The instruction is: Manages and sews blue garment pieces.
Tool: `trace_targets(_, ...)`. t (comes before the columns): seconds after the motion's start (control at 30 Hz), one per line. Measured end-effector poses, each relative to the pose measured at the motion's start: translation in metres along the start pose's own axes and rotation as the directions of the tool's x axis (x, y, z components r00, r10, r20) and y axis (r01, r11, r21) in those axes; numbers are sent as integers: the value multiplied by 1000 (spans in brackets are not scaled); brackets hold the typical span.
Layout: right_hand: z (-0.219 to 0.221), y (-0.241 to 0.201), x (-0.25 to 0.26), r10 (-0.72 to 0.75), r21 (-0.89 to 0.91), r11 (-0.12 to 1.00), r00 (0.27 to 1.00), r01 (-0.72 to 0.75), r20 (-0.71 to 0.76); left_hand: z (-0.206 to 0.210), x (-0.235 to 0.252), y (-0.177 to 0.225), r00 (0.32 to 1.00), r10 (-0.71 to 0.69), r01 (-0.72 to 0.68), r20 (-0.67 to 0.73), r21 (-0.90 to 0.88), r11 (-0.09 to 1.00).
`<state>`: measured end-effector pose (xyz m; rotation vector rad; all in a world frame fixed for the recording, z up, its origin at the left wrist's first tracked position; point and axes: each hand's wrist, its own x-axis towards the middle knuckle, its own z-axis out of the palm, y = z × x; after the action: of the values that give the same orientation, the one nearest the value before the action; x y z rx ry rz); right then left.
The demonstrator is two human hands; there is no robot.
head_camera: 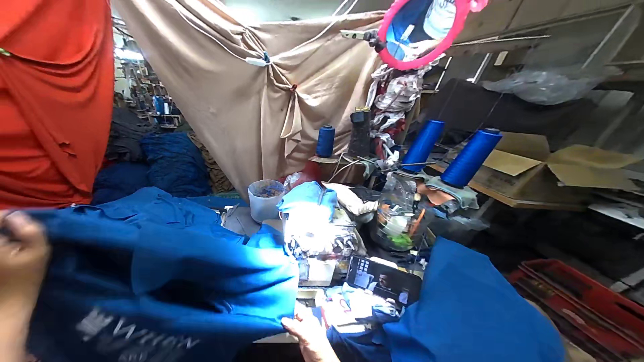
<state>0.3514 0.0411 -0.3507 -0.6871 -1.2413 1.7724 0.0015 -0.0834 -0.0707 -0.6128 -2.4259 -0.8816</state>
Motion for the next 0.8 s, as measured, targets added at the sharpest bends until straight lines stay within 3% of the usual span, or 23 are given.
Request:
trace_targets(0.03,1,3,-2,20,39,999,1000,-20,-4,38,27,-31,969,247,-247,10,13,969)
trace_targets(0.07,1,6,-4,53,68,996,998,-52,-17,71,44,-47,932,361,-361,43,1,933)
trace_targets(0.13,2,8,-12,138,89,987,988,-132,-63,112,27,-39,866,483,-471,130,-112,875)
trace_targets(0.17,2,8,-15,168,96,982,984,-161,-64,129,-1,-29,800,592,-570,98,-187,800)
trace_targets(0.23,0,11,-19,183,105,978,983,-180,-24,168,-81,-11,589,807,-748,-36,-401,529)
trace_targets(0.3,-2,10,-19,158,114,981,987,-157,5,199,-160,6,386,905,-802,-181,-550,233)
trace_targets(0.33,-3,8,-20,154,118,981,988,-153,3,211,-189,9,326,923,-821,-205,-544,170)
trace_targets(0.37,-2,6,-22,156,119,981,988,-154,-9,222,-209,9,313,926,-840,-213,-518,164)
trace_targets(0.47,-1,-1,-25,151,123,982,988,-145,-36,230,-220,10,457,877,-785,-150,-531,318)
trace_targets(0.53,-3,-3,-27,157,98,984,986,-151,-58,222,-206,10,489,870,-731,-62,-573,370)
trace_targets(0.7,-18,4,-21,157,2,988,984,-157,-83,176,-176,33,445,886,-573,132,-719,394)
trace_targets(0.8,-20,8,-20,155,-14,988,984,-157,-91,134,-177,56,342,922,-486,182,-806,339)
